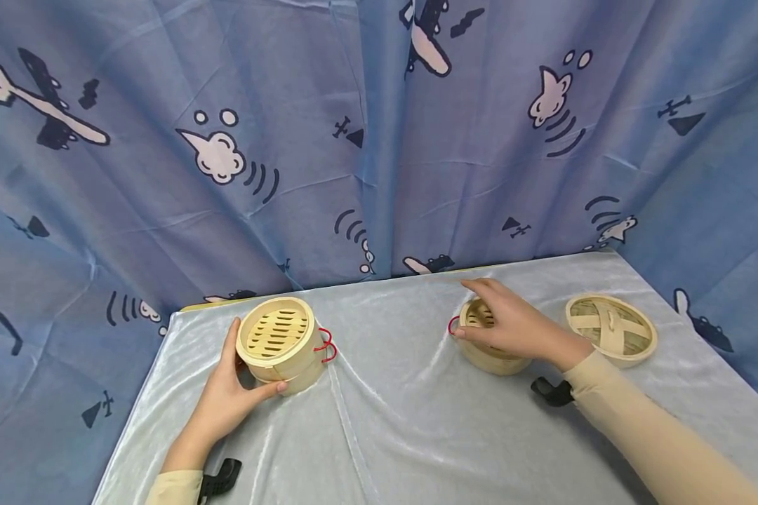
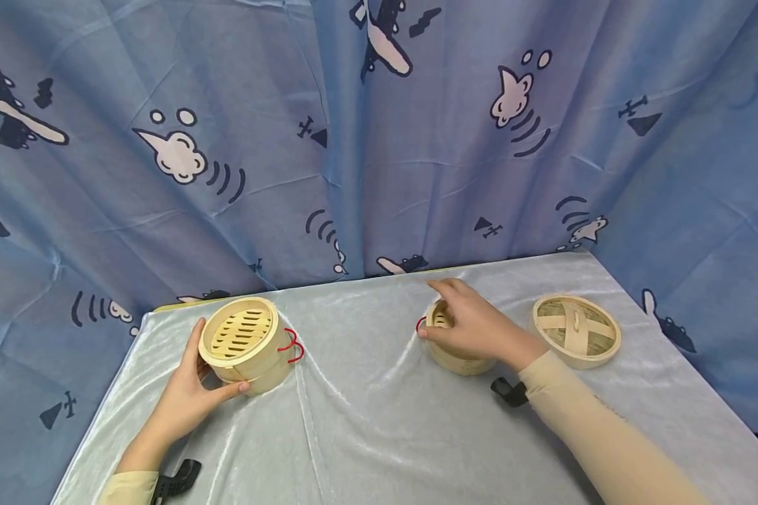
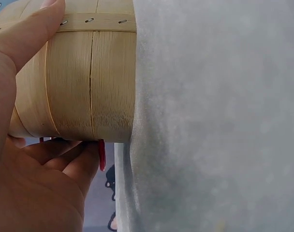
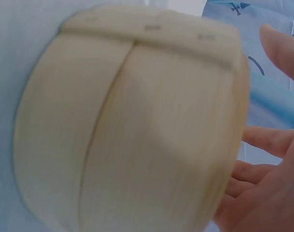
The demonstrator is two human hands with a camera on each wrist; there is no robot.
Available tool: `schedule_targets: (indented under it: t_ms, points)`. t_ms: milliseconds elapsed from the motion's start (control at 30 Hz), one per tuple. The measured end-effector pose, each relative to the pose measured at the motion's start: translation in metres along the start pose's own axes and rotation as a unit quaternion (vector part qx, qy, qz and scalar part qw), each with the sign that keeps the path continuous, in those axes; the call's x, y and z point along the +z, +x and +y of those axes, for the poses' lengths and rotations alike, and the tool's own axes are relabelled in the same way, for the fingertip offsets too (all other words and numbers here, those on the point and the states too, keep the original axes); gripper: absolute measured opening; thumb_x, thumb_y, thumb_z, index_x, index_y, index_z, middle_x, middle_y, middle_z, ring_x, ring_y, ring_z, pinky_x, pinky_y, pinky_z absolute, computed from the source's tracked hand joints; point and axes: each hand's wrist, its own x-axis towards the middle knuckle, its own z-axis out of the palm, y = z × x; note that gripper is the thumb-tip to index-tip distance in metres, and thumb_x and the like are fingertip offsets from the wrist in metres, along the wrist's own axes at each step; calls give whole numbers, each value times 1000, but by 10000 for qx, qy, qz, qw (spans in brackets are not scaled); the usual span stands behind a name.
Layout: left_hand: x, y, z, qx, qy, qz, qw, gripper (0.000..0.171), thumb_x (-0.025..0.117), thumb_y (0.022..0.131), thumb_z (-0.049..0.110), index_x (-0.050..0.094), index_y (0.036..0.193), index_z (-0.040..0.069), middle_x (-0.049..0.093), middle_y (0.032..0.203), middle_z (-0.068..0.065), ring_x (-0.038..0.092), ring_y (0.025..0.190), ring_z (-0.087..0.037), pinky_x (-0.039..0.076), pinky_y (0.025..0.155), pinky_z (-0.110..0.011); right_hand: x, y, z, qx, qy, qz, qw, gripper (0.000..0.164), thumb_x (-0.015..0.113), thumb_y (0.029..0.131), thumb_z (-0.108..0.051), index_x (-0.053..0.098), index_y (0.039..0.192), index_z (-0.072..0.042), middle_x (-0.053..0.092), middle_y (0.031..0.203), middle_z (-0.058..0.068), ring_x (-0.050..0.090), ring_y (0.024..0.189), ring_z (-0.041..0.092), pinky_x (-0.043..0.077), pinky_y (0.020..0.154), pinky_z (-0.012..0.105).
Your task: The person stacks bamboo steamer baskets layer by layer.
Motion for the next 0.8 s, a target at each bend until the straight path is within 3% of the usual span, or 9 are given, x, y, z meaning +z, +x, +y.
schedule_targets:
  t_ms: [100, 167, 467, 800]
  points:
    - [-1, 0, 1, -16, -65, -11, 10000, 148, 103, 78, 32, -7, 177, 30, 38, 171, -20, 53, 143, -37, 31, 122, -61, -4, -3, 5, -95, 14, 53, 9999, 93, 83, 97, -46, 42, 164, 4, 48, 156, 29, 49, 144, 47, 39, 118, 67]
    - [-1, 0, 2, -22, -93, -12, 10000, 148, 103, 78, 31, -7, 177, 29, 38, 171, -20, 53, 144, -37, 30, 122, -63, -5, -5, 8, -61, 16, 60, 10000, 92, 84, 97, -45, 42, 163, 4, 49, 155, 29, 50, 143, 46, 40, 117, 66]
    - [-2, 1, 3, -15, -84, -50, 10000, 148, 103, 78, 29, -7, 177, 28, 37, 172, -20, 52, 145, -37, 31, 121, -62, -7, -19, 18, 261, -55, 1, 9996, 94, 83, 97, -49, 44, 159, 10, 43, 159, 36, 41, 148, 54, 35, 119, 70]
    - [0, 1, 4, -30, -130, -64, 9999, 147, 103, 78, 29, -6, 177, 30, 36, 173, -18, 49, 147, -35, 30, 123, -57, -6, -30, 25, 386, -60, -143, 9991, 103, 80, 97, -54, 37, 162, 14, 37, 166, 35, 36, 152, 55, 33, 121, 69]
